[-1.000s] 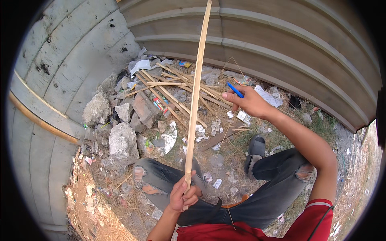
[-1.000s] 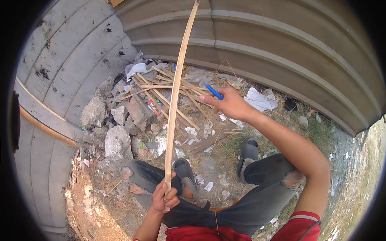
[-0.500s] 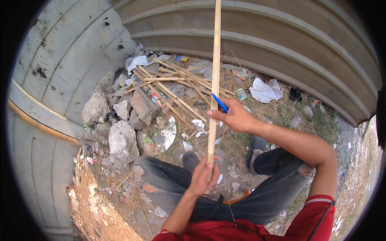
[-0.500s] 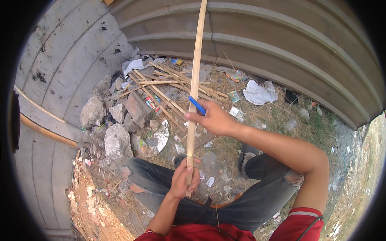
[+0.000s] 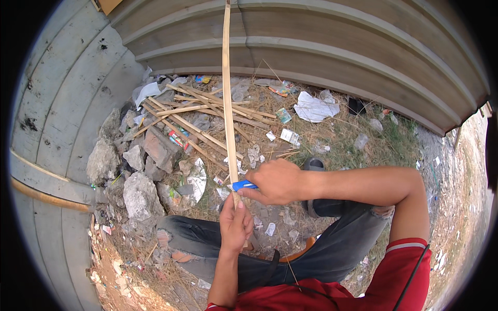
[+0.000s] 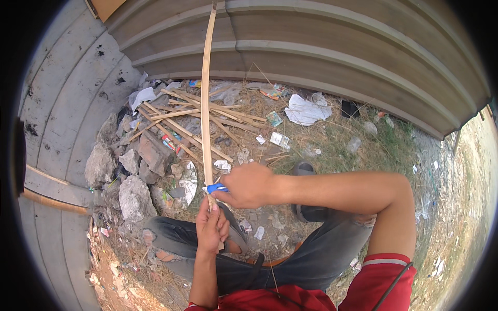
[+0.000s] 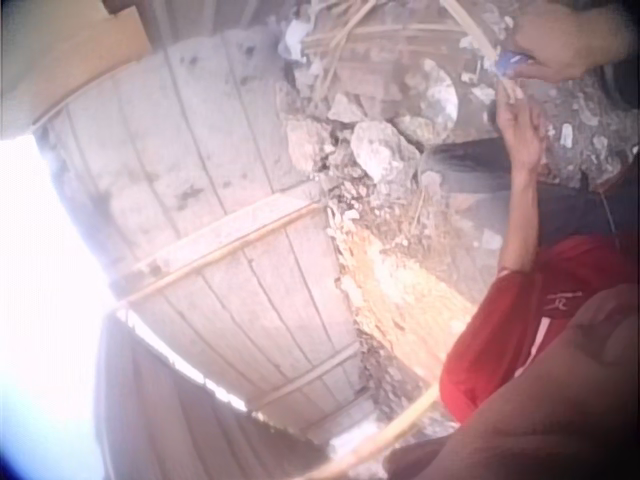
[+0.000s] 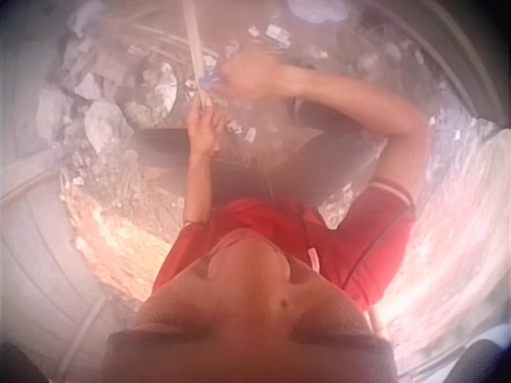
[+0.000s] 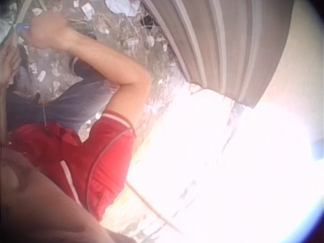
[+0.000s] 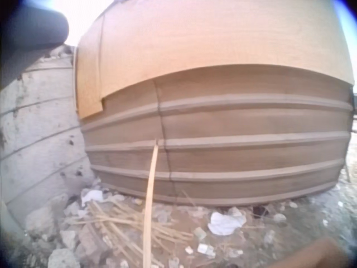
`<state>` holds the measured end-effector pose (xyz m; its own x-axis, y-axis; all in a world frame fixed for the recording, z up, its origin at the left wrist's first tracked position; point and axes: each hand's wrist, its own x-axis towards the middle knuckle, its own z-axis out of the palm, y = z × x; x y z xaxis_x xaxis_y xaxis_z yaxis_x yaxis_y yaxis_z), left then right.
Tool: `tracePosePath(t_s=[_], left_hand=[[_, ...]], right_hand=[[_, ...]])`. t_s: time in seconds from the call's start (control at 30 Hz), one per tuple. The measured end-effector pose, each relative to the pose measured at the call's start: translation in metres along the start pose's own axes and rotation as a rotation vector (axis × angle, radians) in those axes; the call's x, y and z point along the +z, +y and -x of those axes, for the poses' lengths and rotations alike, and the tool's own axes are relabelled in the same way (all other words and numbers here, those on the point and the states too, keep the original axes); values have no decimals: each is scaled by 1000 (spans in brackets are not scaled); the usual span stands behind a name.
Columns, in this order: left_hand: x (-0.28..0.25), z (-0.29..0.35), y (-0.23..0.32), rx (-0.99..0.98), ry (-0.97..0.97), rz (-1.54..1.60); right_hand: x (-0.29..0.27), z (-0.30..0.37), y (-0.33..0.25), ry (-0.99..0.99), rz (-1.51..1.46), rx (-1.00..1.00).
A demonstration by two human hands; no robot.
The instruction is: The person sits on the ground and uses a blue utility knife to shave thin strips off a long bamboo stick. They hold the stick with their left hand and scrape the blade along its length with their right hand, repeating the motion to thin the material.
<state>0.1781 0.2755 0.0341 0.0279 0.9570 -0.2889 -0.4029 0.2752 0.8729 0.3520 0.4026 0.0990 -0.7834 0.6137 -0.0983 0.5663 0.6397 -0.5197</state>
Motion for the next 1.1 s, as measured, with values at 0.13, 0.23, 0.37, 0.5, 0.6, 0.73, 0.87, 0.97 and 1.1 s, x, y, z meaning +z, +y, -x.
tracePosePath(t_s=[0.13, 0.23, 0.37, 0.5, 0.6, 0.73, 0.87, 0.97, 1.1], left_hand=[[-1, 3, 2, 1, -5, -28], [1, 3, 4, 1, -26, -60], [3, 3, 6, 16, -24, -113], [4, 3, 7, -21, 3, -79], [1, 4, 7, -15, 10, -89], [-2, 4, 7, -1, 21, -117], [-2, 2, 7, 45, 39, -176], [-6, 5, 4, 7, 41, -183], [0, 45, 3, -198, -26, -160]], right_hand=[[6, 0, 1, 15, -26, -24], [7, -2, -1, -13, -42, -4], [-3, -2, -11, -69, -37, 67], [-5, -3, -14, -100, -20, 83], [-9, -1, -16, -83, -22, 71], [-1, 2, -12, -26, -35, 31], [6, -5, -4, -22, 39, 43], [8, -14, 4, -45, 112, 131], [-30, -41, 83, 196, 128, 408]])
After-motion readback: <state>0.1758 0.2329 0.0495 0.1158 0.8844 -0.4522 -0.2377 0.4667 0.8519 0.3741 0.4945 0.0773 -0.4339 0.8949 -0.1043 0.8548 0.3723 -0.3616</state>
